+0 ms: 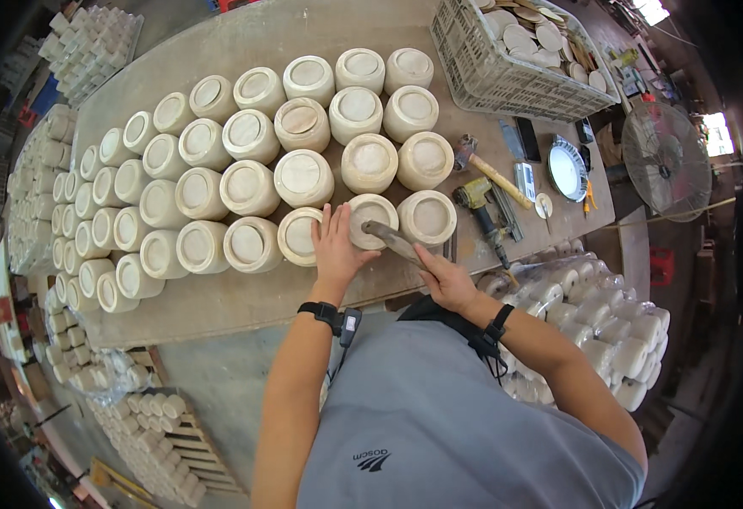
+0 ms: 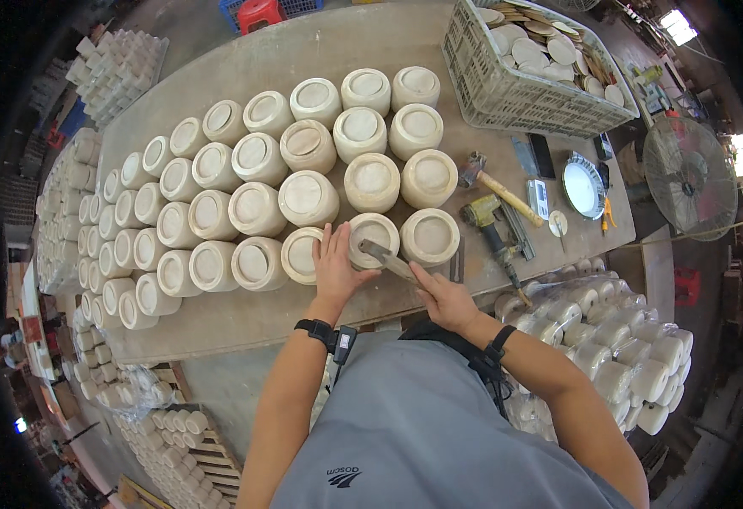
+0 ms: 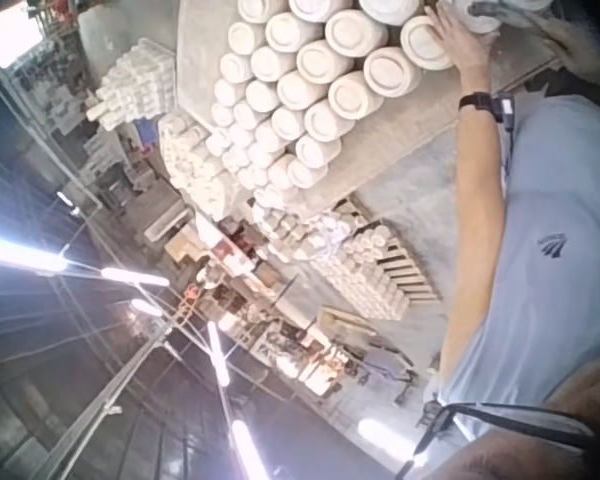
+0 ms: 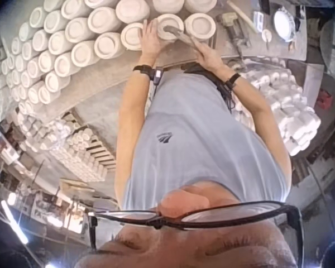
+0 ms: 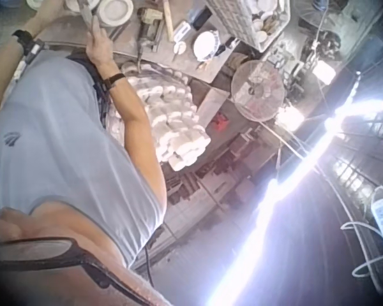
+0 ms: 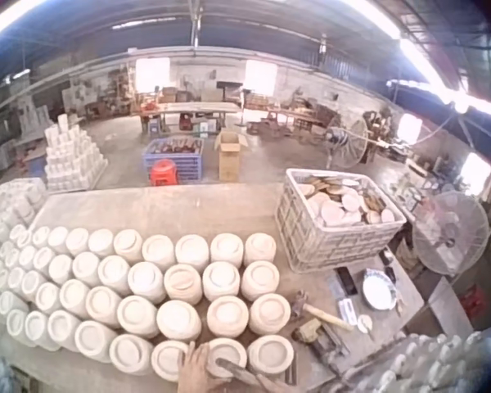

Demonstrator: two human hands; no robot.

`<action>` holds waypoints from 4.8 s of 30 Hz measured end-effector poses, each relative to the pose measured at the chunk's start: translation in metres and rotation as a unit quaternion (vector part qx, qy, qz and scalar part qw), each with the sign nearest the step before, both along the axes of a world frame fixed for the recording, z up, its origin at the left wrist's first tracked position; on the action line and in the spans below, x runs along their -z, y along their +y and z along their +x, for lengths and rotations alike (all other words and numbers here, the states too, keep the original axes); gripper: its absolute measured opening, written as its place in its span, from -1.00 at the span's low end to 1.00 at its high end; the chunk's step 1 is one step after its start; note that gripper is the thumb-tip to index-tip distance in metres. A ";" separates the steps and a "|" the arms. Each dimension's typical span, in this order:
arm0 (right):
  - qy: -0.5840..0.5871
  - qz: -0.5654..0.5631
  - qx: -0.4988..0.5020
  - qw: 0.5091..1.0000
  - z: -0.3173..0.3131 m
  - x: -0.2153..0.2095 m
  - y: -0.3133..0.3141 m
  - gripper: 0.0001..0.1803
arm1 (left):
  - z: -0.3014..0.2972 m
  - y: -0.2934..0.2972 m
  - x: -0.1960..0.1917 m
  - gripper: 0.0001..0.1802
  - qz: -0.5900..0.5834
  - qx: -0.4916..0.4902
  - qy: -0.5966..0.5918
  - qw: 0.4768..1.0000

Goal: Tapping circular parts into cylindrical bases using a wooden hammer on a factory workbench.

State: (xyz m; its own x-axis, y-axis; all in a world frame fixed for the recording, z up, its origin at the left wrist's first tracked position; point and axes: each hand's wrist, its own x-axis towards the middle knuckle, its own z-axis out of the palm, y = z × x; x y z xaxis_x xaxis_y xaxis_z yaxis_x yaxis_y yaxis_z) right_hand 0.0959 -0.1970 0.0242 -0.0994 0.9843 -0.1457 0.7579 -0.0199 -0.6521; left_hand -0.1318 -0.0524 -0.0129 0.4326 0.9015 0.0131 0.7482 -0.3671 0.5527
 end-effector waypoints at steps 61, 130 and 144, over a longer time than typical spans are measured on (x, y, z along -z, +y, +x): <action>0.012 0.044 -0.057 0.997 -0.098 -0.009 0.069 -0.27 | -0.115 0.024 -0.002 0.38 0.015 -0.022 0.013 1.000; 0.068 0.016 0.094 0.993 -0.151 -0.029 0.033 -0.32 | -0.173 0.033 -0.013 0.19 0.023 0.067 0.020 0.997; 0.138 -0.046 0.048 0.988 -0.196 -0.020 0.092 -0.36 | -0.222 0.032 0.020 0.11 0.071 -0.015 -0.018 0.997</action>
State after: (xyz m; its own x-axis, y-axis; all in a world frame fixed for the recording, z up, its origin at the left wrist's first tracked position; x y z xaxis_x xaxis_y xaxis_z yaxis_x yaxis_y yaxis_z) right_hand -0.1001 -0.1054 0.0439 -0.0550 0.9751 -0.2148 0.5435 -0.1512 -0.8256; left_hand -0.3533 -0.0203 -0.0332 0.4029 0.9017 0.1566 0.7404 -0.4217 0.5234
